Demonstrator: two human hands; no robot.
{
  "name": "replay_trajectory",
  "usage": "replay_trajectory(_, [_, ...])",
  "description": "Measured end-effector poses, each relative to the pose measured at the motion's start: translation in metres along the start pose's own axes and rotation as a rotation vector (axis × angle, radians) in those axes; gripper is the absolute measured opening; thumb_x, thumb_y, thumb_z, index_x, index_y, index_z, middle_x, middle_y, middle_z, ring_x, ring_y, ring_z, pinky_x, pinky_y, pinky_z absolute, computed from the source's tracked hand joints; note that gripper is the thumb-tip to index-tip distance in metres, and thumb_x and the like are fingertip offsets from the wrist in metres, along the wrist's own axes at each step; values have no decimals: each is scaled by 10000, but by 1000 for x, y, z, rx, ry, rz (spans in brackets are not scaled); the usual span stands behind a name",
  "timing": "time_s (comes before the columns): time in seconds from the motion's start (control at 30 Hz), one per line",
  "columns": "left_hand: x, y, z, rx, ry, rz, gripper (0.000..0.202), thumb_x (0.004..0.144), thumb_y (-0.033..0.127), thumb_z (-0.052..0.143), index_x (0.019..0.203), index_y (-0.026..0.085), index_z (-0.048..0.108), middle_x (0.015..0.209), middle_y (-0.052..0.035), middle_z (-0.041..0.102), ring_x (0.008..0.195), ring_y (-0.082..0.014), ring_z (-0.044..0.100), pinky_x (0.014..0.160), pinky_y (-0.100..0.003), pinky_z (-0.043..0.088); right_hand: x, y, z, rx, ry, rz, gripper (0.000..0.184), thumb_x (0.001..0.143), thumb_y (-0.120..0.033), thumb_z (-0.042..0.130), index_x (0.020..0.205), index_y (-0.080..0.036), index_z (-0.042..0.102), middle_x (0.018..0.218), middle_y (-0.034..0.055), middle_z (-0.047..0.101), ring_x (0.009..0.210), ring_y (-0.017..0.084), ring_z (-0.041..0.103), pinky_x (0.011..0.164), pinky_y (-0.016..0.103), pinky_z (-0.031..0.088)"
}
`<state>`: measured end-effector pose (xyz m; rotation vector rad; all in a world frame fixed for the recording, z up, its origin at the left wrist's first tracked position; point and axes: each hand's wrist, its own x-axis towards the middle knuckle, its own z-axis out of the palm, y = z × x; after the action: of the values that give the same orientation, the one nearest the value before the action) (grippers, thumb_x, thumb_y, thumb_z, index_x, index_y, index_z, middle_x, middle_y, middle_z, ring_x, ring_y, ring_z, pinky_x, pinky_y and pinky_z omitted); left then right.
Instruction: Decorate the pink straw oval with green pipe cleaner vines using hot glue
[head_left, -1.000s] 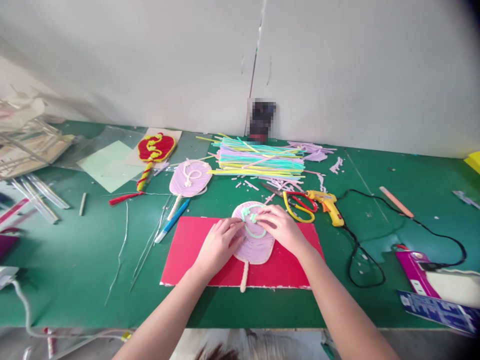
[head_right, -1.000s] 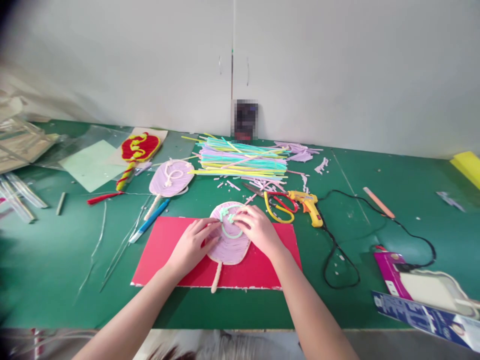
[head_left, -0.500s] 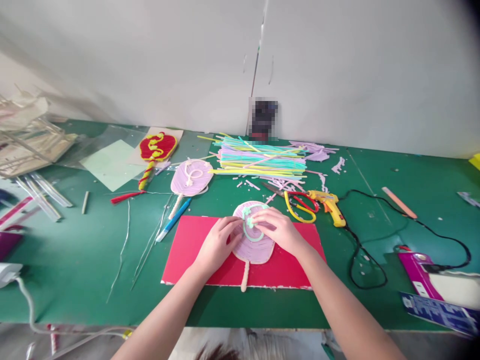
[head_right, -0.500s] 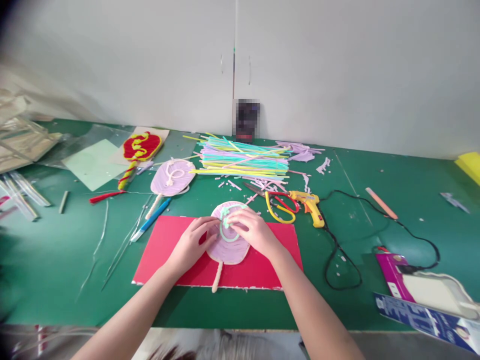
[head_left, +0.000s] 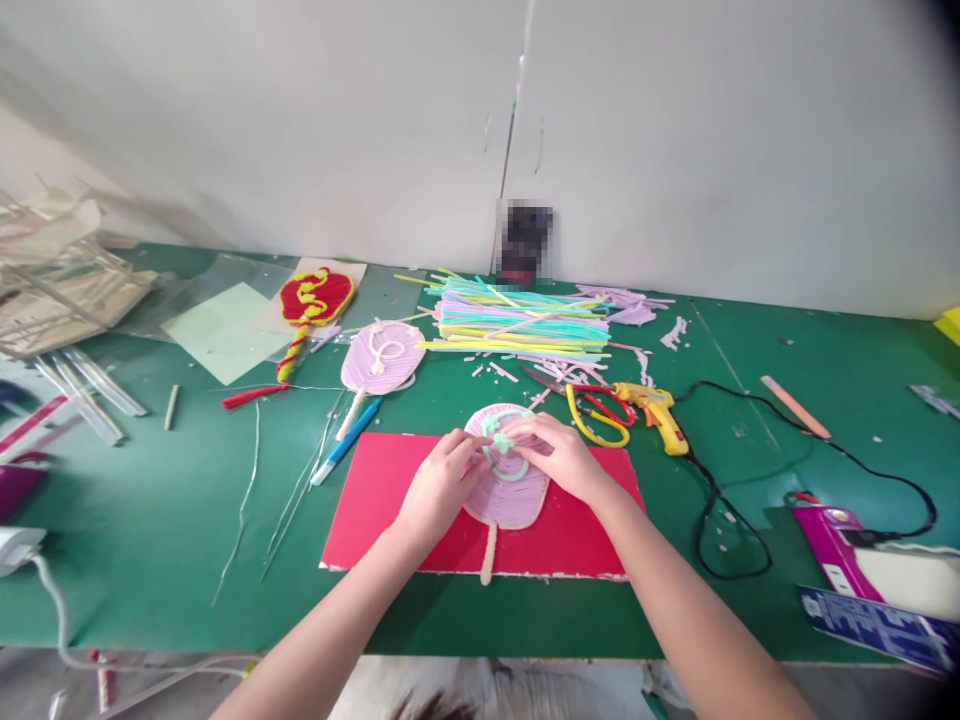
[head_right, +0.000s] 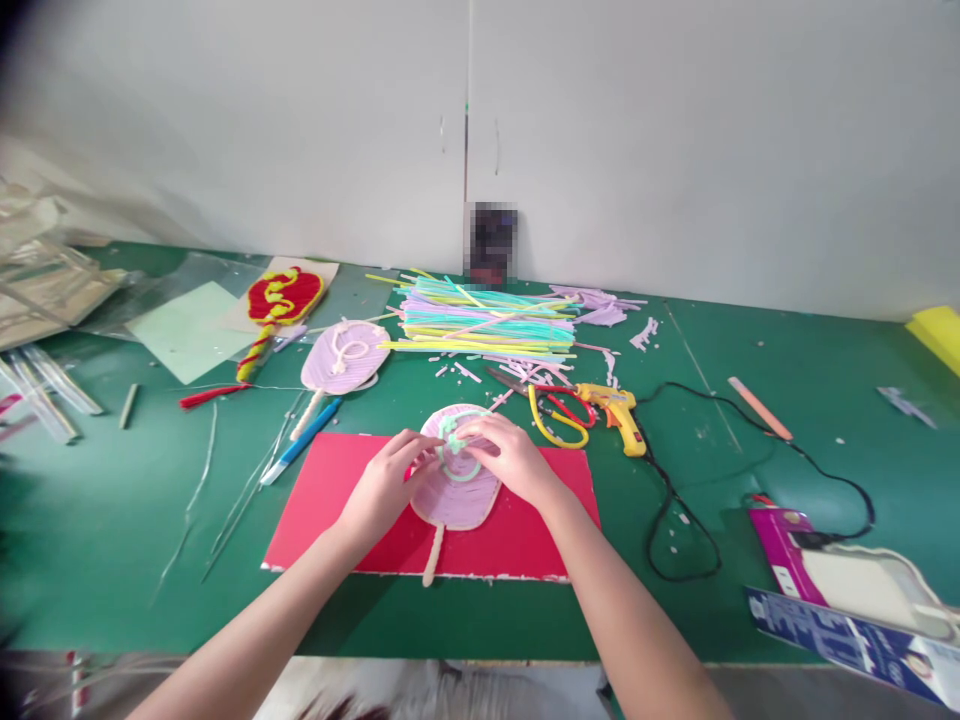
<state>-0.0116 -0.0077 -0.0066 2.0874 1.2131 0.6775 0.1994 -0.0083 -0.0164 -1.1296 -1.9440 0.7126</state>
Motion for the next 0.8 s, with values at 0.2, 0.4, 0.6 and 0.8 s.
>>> replay_trajectory(0.2, [25,2,1,-117,-78,-127,152,807,199,558,926,183,651,813,-17,606,706,-140,573,657,-239,448,-3,-5,2,42,36,15,145,846,-180,594,961,-265,573,1033,7,666,1011,155,607,913,326,463])
replay_trajectory(0.4, [36,4,1,-251,-116,-220,145,763,286,597,817,171,665,733,-8,643,660,-135,548,606,-224,404,-3,-6,1,7,36,5,109,859,-201,578,945,-268,577,1046,20,663,1008,169,603,877,338,480])
replay_trajectory(0.6, [35,1,6,-357,-80,-274,160,761,306,562,770,170,646,684,12,635,643,-128,556,604,-213,399,-13,-16,5,-47,149,167,181,822,-303,628,982,-242,569,1015,58,617,984,201,590,862,360,493])
replay_trajectory(0.8, [32,0,10,-348,-11,-293,136,765,297,548,771,178,614,690,15,616,657,-128,563,637,-220,426,-35,-24,18,-62,196,385,192,795,-285,647,970,-238,584,926,45,650,854,187,630,782,331,525])
